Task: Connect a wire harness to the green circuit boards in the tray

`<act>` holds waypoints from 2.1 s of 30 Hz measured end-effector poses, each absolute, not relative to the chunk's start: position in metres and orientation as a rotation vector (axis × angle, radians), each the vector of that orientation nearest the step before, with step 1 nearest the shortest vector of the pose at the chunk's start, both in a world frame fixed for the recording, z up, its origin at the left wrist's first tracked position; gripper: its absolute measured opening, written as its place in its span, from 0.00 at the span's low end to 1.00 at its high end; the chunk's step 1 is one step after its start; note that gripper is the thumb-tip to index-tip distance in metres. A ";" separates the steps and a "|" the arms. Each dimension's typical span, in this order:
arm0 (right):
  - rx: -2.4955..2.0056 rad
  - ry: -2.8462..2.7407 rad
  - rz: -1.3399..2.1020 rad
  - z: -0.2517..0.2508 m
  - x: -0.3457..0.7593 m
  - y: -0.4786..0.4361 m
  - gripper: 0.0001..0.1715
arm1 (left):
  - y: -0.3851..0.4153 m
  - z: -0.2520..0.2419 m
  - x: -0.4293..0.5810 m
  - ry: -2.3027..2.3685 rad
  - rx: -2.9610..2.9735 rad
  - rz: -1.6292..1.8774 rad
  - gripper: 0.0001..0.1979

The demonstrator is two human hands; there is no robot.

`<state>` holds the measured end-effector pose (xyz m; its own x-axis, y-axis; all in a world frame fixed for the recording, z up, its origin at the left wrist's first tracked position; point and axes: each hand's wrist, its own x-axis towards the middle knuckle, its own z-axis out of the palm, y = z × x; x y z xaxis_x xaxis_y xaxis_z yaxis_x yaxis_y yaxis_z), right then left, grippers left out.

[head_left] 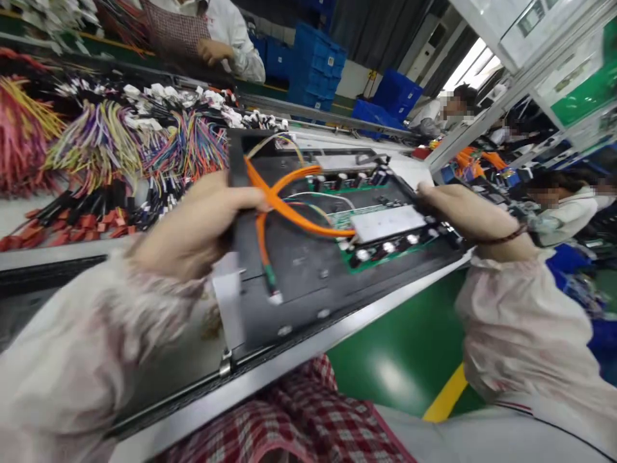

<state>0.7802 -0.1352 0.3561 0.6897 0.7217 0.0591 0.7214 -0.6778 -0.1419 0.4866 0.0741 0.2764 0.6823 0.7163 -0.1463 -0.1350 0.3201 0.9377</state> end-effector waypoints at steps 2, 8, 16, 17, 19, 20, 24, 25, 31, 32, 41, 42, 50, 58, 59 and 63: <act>-2.640 -1.268 0.204 0.322 0.734 -0.128 0.42 | 0.079 0.254 0.438 0.713 1.074 0.635 0.22; -2.323 -1.203 0.502 0.176 0.633 -0.119 0.44 | 0.078 0.146 0.327 1.014 1.074 0.788 0.34; -2.388 -1.156 0.470 0.075 0.576 -0.110 0.51 | 0.085 0.064 0.275 1.037 1.094 0.800 0.46; -2.407 -1.150 0.452 0.074 0.575 -0.109 0.52 | 0.089 0.062 0.276 1.025 1.095 0.799 0.47; -2.438 -1.145 0.425 0.072 0.576 -0.108 0.52 | 0.097 0.059 0.279 1.001 1.100 0.796 0.48; -2.451 -1.144 0.413 0.072 0.576 -0.107 0.52 | 0.102 0.058 0.282 0.991 1.102 0.794 0.48; -2.496 -1.127 0.374 0.068 0.581 -0.108 0.50 | 0.111 0.055 0.294 0.955 1.106 0.781 0.49; -2.504 -1.121 0.371 0.067 0.582 -0.110 0.50 | 0.111 0.055 0.297 0.946 1.107 0.781 0.49; -2.531 -1.107 0.359 0.065 0.585 -0.117 0.51 | 0.105 0.057 0.304 0.953 1.131 0.765 0.49; -2.534 -1.110 0.363 0.065 0.585 -0.117 0.51 | 0.104 0.057 0.304 0.958 1.127 0.762 0.49; -2.537 -1.148 0.383 0.062 0.577 -0.111 0.52 | 0.106 0.053 0.293 0.998 1.077 0.738 0.49; -2.526 -1.162 0.397 0.061 0.574 -0.110 0.51 | 0.107 0.054 0.289 1.011 1.077 0.736 0.49; -2.461 -1.274 0.513 0.055 0.581 -0.102 0.46 | 0.112 0.059 0.276 1.027 0.997 0.745 0.48; -2.452 -1.363 0.486 0.052 0.587 -0.091 0.41 | 0.121 0.065 0.276 1.204 0.915 0.841 0.39; -2.453 -1.366 0.475 0.051 0.587 -0.091 0.41 | 0.121 0.065 0.276 1.212 0.919 0.854 0.39; -2.446 -1.378 0.458 0.048 0.585 -0.090 0.41 | 0.122 0.067 0.281 1.218 0.942 0.863 0.33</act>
<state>0.5848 -0.0896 0.0480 0.4903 0.8620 -0.1286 0.7677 -0.4970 -0.4045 0.2812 0.1221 0.0672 0.1469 0.9189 -0.3660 -0.0401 0.3753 0.9260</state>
